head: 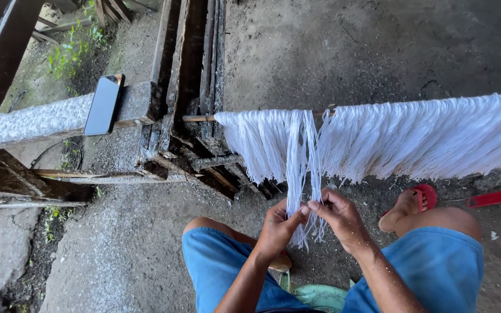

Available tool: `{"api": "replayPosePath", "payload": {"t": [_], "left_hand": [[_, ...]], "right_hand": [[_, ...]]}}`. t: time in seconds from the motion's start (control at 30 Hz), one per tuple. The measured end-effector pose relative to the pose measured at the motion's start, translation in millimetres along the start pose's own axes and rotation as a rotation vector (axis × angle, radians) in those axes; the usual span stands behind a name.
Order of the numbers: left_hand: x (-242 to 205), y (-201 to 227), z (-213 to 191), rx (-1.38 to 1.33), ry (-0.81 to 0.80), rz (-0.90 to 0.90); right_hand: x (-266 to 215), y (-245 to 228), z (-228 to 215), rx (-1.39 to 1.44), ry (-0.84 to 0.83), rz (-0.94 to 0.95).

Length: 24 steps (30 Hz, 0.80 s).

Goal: Manually separating bundles of white threads hanging from a wooden rod in a workshop environment.

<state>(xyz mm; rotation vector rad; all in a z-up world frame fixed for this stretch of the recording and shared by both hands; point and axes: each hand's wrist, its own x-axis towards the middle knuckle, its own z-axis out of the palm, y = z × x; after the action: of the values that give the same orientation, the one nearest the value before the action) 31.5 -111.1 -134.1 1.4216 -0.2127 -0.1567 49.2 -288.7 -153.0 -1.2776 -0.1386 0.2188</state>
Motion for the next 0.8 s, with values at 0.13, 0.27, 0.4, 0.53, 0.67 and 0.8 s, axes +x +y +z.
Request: {"api": "replayPosePath", "payload": {"t": [0.13,0.27,0.4,0.53,0.67,0.8], "left_hand": [[-3.6,-9.7,0.4,-0.033,0.012,-0.081],[-6.3,-11.3,5.9,-0.269,0.109,-0.164],[-2.3,-18.3,2.2,-0.204,0.128,-0.132],[-1.4,-13.7,3.7,-0.145,0.116,-0.107],[-4.8,-8.7,-1.9,-0.095,0.219,-0.131],[-5.9,-10.6,-6.0,-0.151,0.197,-0.105]], "right_hand": [[-2.3,-5.4,1.4,0.019,-0.021,-0.025],[-3.4,-10.3,3.2,0.044,-0.038,-0.022],[1.7,-7.3,5.1,-0.112,0.053,0.094],[4.5,-14.5,16.6,-0.187,0.037,-0.015],[2.2,4.0,2.9,0.024,0.081,-0.018],[-4.2,1.5,-3.1,0.137,-0.051,-0.013]]}}
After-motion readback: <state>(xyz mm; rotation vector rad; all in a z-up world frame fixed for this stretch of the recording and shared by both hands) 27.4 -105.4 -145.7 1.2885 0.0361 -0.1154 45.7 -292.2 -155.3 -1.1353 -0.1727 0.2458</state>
